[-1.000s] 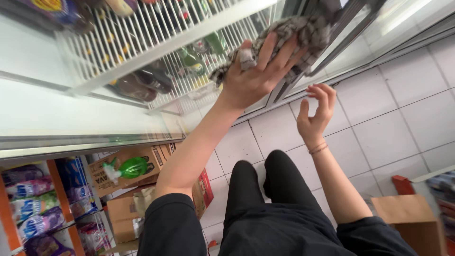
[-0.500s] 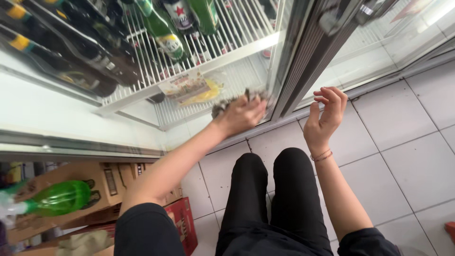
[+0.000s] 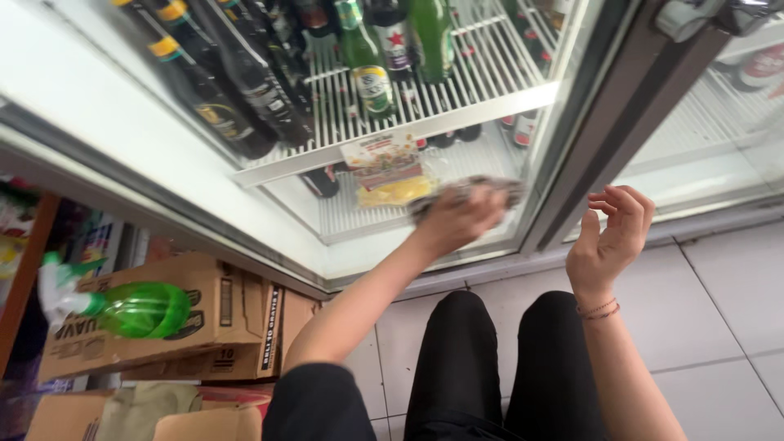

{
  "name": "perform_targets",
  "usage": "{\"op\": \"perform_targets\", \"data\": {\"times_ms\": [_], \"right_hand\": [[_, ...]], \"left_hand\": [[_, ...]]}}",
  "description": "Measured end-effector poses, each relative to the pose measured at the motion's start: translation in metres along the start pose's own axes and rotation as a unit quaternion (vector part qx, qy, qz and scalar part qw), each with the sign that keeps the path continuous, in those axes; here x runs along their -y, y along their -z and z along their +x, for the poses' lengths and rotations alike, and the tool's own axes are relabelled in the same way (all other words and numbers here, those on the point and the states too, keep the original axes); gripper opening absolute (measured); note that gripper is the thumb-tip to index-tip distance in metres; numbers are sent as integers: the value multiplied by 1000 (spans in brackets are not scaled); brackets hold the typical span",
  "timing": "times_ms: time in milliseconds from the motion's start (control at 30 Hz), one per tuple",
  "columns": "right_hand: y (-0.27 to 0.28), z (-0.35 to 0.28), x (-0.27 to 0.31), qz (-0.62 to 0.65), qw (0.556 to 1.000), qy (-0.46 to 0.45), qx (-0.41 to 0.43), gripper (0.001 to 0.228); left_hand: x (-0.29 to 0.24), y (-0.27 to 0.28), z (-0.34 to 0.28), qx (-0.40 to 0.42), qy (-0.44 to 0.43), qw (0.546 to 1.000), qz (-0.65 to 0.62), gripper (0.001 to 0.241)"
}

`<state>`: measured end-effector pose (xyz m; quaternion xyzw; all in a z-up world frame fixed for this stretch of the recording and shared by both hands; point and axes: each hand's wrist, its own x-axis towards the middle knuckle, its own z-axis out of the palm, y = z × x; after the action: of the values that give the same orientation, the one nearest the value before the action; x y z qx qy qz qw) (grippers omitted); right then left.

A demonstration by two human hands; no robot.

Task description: The person wipes the glass door of a commercial refrigerator with a cloth, then sprays a cleaning solution and continues wiping the surface. The task involves cleaning the exterior glass of the fridge.

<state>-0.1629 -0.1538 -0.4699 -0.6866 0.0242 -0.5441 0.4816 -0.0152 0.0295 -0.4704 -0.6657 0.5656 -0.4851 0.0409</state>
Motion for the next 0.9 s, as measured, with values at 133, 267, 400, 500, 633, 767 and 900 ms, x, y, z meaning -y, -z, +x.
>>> {"op": "perform_targets", "data": {"times_ms": [133,267,400,500,633,767,900], "right_hand": [[-6,9,17,-44,995,64,66,34],[-22,31,32,-67,987,123,81,34],[-48,50,41,-17,984,161,69,29],[-52,51,45,23,988,145,47,26],[-41,53,37,-76,970,223,65,23],[-33,48,27,-131,966,209,82,23],[-50,47,30,-162,951,246,91,23]], "left_hand": [[76,63,-54,-126,249,957,81,31],[162,88,1,-347,432,831,49,80],[127,60,89,-106,282,952,56,65],[100,57,88,-81,43,988,122,45],[132,85,26,-152,127,975,103,40],[162,93,26,-354,400,845,15,59],[130,50,101,-197,294,934,-51,48]]}}
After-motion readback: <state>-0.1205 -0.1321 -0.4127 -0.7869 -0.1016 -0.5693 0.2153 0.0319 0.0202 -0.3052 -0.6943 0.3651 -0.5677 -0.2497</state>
